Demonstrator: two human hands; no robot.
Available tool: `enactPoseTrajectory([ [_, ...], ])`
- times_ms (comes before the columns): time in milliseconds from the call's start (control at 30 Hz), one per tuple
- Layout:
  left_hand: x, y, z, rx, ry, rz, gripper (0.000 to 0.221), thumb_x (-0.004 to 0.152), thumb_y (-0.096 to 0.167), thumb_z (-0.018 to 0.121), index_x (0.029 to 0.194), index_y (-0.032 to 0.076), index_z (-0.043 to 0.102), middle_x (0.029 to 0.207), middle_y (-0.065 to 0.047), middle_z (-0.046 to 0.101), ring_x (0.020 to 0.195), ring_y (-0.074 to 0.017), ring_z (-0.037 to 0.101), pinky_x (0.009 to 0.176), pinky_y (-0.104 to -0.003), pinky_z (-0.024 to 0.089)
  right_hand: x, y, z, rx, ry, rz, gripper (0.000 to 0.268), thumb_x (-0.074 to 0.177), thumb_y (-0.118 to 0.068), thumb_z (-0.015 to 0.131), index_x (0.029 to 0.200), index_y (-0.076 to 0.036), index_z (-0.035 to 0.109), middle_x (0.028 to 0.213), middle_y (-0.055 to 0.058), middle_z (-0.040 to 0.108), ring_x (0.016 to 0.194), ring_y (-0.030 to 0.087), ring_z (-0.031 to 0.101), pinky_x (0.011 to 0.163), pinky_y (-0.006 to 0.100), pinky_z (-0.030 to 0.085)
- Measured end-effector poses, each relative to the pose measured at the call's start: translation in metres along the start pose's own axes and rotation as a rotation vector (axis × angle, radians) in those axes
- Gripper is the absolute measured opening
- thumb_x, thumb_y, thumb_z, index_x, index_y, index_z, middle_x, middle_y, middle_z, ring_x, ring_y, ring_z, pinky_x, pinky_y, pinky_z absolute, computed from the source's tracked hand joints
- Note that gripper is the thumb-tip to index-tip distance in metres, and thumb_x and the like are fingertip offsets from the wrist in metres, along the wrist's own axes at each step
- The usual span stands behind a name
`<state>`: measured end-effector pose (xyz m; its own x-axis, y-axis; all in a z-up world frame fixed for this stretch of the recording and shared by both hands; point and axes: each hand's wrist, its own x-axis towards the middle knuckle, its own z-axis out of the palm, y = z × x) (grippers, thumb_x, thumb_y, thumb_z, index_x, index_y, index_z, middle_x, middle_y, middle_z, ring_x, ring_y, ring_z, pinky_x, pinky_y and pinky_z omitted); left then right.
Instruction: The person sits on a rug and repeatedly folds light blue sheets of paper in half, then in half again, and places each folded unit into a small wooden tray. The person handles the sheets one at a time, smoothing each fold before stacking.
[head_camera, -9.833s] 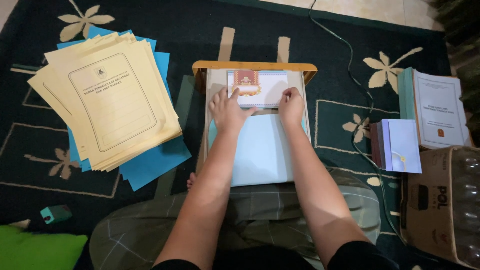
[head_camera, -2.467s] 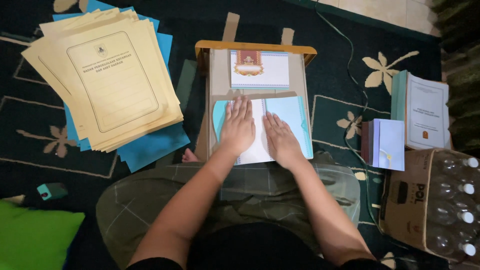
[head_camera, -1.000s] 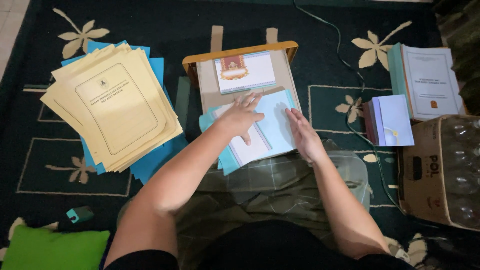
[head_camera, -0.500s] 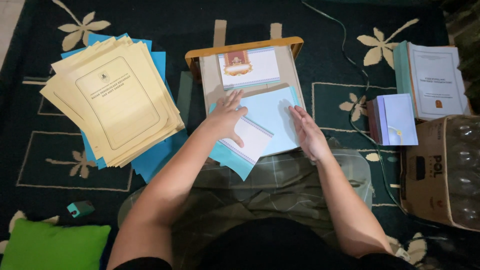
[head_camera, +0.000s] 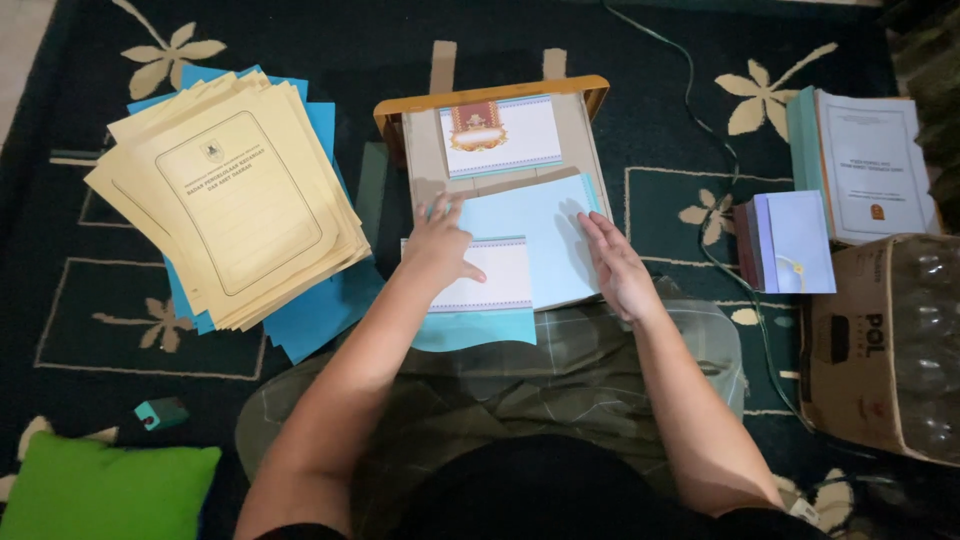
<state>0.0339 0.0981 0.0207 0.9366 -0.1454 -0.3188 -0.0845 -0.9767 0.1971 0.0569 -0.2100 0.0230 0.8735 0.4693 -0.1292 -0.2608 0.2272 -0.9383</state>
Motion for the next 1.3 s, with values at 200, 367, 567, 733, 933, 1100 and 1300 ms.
enactPoseTrajectory([
  [200, -0.029, 0.001, 0.016, -0.107, 0.212, -0.112, 0.096, 0.07, 0.059, 0.087, 0.141, 0.002, 0.056, 0.161, -0.026, 0.033, 0.151, -0.0447, 0.027, 0.12, -0.067, 0.023, 0.0, 0.003, 0.0, 0.014, 0.017, -0.021, 0.053, 0.111, -0.011, 0.034, 0.162, -0.002, 0.022, 0.168, 0.023, 0.025, 0.159, 0.035, 0.01, 0.128, 0.047, 0.003],
  [367, -0.045, 0.006, 0.024, -0.057, 0.391, -0.245, 0.096, 0.066, 0.068, 0.083, 0.129, -0.001, 0.059, 0.132, -0.026, 0.058, 0.107, -0.0392, 0.065, 0.09, -0.058, 0.045, -0.001, 0.005, 0.0, -0.07, 0.024, -0.016, 0.054, 0.11, -0.011, 0.037, 0.162, -0.004, 0.025, 0.167, 0.021, 0.03, 0.158, 0.033, 0.015, 0.128, 0.046, 0.007],
  [567, -0.048, -0.016, 0.04, -0.137, 0.316, -0.358, 0.041, 0.09, 0.05, 0.069, 0.109, 0.014, 0.067, 0.099, -0.008, 0.073, 0.09, -0.033, 0.07, 0.082, -0.051, 0.043, -0.002, 0.009, 0.0, -0.145, 0.012, -0.035, 0.054, 0.109, -0.008, 0.039, 0.161, -0.005, 0.028, 0.164, 0.02, 0.036, 0.157, 0.031, 0.022, 0.128, 0.045, 0.012],
  [733, -0.078, -0.011, 0.003, -0.78, 0.254, -0.377, 0.033, 0.099, 0.037, 0.063, 0.12, 0.011, 0.067, 0.114, -0.02, 0.074, 0.112, -0.04, 0.069, 0.093, -0.052, 0.053, -0.004, 0.008, 0.004, -0.176, 0.063, -0.054, 0.049, 0.111, -0.012, 0.038, 0.159, -0.004, 0.033, 0.159, 0.021, 0.044, 0.153, 0.033, 0.033, 0.126, 0.046, 0.022],
  [933, -0.082, 0.038, 0.012, -1.231, 0.488, -0.445, 0.037, 0.103, 0.024, 0.058, 0.136, 0.01, 0.056, 0.11, -0.029, 0.072, 0.104, -0.042, 0.072, 0.087, -0.048, 0.056, -0.01, -0.006, 0.055, -0.446, 0.072, 0.016, 0.057, 0.11, -0.022, 0.044, 0.161, -0.006, 0.024, 0.143, 0.027, 0.054, 0.131, 0.035, 0.055, 0.106, 0.05, 0.049],
  [1100, -0.07, 0.067, 0.033, -1.302, 0.4, -0.584, 0.035, 0.106, 0.029, 0.053, 0.14, 0.02, 0.05, 0.125, -0.022, 0.069, 0.112, -0.0316, 0.072, 0.09, -0.044, 0.059, 0.009, 0.012, 0.048, -0.71, 0.171, 0.18, 0.08, 0.094, -0.009, 0.073, 0.161, -0.003, 0.031, 0.111, 0.019, 0.066, 0.099, 0.025, 0.068, 0.086, 0.04, 0.058],
  [1300, -0.086, 0.098, -0.009, -0.612, 0.85, -0.363, 0.058, 0.093, 0.001, 0.066, 0.147, -0.006, 0.043, 0.147, -0.038, 0.046, 0.14, -0.0506, 0.043, 0.117, -0.064, 0.031, 0.02, 0.018, 0.043, -1.047, 0.209, 0.098, 0.047, 0.094, -0.011, 0.07, 0.14, -0.002, 0.063, 0.109, 0.019, 0.074, 0.101, 0.029, 0.073, 0.084, 0.042, 0.059],
])
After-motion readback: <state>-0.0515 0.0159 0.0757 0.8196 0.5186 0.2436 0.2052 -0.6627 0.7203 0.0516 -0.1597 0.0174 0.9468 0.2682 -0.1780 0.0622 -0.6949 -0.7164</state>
